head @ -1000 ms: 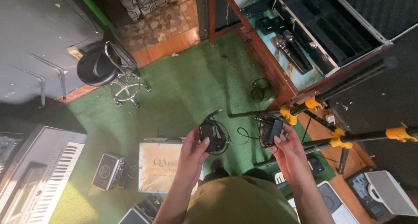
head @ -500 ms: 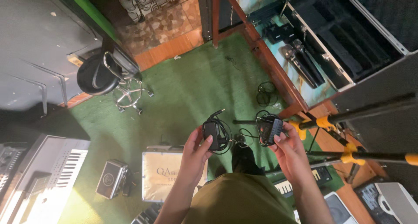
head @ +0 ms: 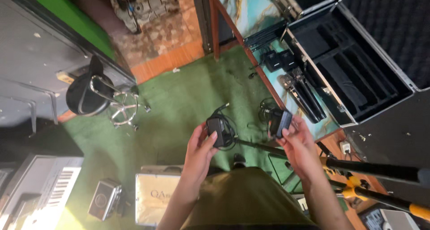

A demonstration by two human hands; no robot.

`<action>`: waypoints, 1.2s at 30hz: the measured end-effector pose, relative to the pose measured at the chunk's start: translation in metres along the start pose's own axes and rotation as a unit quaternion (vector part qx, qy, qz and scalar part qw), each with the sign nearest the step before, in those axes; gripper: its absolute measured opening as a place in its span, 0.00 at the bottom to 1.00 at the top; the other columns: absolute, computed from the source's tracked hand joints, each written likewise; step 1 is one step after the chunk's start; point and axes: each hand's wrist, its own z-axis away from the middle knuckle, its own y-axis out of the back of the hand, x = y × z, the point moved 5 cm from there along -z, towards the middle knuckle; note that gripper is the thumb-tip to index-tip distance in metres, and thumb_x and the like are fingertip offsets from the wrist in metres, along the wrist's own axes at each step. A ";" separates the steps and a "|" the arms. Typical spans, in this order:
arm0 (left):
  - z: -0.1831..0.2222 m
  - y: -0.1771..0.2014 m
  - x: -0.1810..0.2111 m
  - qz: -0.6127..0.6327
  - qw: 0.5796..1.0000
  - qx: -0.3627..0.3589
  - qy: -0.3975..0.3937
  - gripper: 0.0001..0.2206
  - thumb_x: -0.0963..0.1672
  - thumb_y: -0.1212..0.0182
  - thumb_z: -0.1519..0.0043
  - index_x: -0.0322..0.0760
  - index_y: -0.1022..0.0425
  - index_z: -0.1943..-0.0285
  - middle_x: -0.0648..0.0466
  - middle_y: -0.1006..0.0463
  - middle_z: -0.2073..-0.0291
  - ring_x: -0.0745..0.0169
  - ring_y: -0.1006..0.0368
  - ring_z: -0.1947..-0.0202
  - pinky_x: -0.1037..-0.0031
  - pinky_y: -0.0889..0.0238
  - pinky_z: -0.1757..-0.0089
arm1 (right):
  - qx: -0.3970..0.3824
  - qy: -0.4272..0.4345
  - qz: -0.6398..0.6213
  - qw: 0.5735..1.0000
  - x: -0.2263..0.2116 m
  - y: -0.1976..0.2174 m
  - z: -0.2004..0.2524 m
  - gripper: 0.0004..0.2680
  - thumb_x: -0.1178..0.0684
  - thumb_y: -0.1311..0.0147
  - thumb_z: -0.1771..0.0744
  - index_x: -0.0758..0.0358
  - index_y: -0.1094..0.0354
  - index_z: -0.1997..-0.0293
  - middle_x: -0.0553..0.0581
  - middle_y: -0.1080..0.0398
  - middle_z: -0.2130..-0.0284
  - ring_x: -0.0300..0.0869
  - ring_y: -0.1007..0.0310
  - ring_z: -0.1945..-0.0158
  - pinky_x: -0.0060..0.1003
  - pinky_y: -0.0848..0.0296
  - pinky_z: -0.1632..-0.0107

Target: The person places a foam insert into a hard carrying case, arranges wireless microphone receivers and power adapters on a table, and picks up microphones and audio cables.

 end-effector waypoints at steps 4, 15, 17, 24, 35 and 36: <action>-0.030 -0.009 0.005 -0.013 1.000 0.017 0.015 0.24 0.42 0.41 0.37 0.33 0.38 0.30 0.50 0.25 0.42 0.61 0.26 0.46 0.67 0.29 0.51 | 0.010 -0.007 -0.013 1.000 -0.012 0.001 -0.036 0.16 0.62 0.53 0.32 0.62 0.46 0.36 0.64 0.29 0.45 0.47 0.28 0.43 0.46 0.31 0.39; -0.144 0.011 0.045 0.000 1.000 0.011 0.023 0.25 0.42 0.40 0.37 0.31 0.38 0.30 0.48 0.26 0.43 0.60 0.26 0.45 0.65 0.28 0.49 | 0.061 -0.007 -0.009 0.998 -0.003 -0.027 -0.128 0.17 0.59 0.50 0.32 0.60 0.45 0.35 0.64 0.30 0.46 0.49 0.28 0.44 0.47 0.33 0.39; -0.170 0.016 0.062 -0.001 1.000 -0.002 0.031 0.25 0.42 0.40 0.37 0.31 0.38 0.30 0.48 0.26 0.42 0.61 0.26 0.45 0.65 0.28 0.48 | 0.058 0.006 -0.017 0.998 -0.002 -0.042 -0.145 0.18 0.59 0.48 0.32 0.61 0.45 0.35 0.64 0.30 0.46 0.49 0.29 0.43 0.47 0.32 0.38; -0.253 0.032 0.136 -0.052 0.996 -0.041 0.057 0.26 0.42 0.39 0.38 0.33 0.37 0.30 0.51 0.27 0.40 0.61 0.26 0.45 0.66 0.30 0.51 | 0.107 0.038 -0.033 0.993 0.008 -0.099 -0.206 0.18 0.58 0.47 0.32 0.61 0.44 0.35 0.59 0.30 0.46 0.46 0.30 0.42 0.46 0.33 0.38; -0.356 0.061 0.199 -0.115 0.985 -0.074 0.103 0.26 0.45 0.39 0.37 0.37 0.38 0.29 0.52 0.27 0.40 0.64 0.26 0.45 0.67 0.30 0.51 | 0.163 0.063 -0.016 0.985 0.021 -0.167 -0.281 0.16 0.58 0.49 0.31 0.61 0.42 0.35 0.55 0.33 0.43 0.42 0.33 0.42 0.44 0.35 0.41; -0.365 0.060 0.201 -0.129 0.983 -0.073 0.106 0.26 0.45 0.39 0.38 0.38 0.38 0.29 0.53 0.27 0.40 0.64 0.26 0.46 0.68 0.31 0.51 | 0.156 0.068 -0.020 0.985 0.020 -0.171 -0.290 0.16 0.58 0.49 0.32 0.61 0.42 0.35 0.56 0.33 0.43 0.42 0.33 0.41 0.45 0.34 0.40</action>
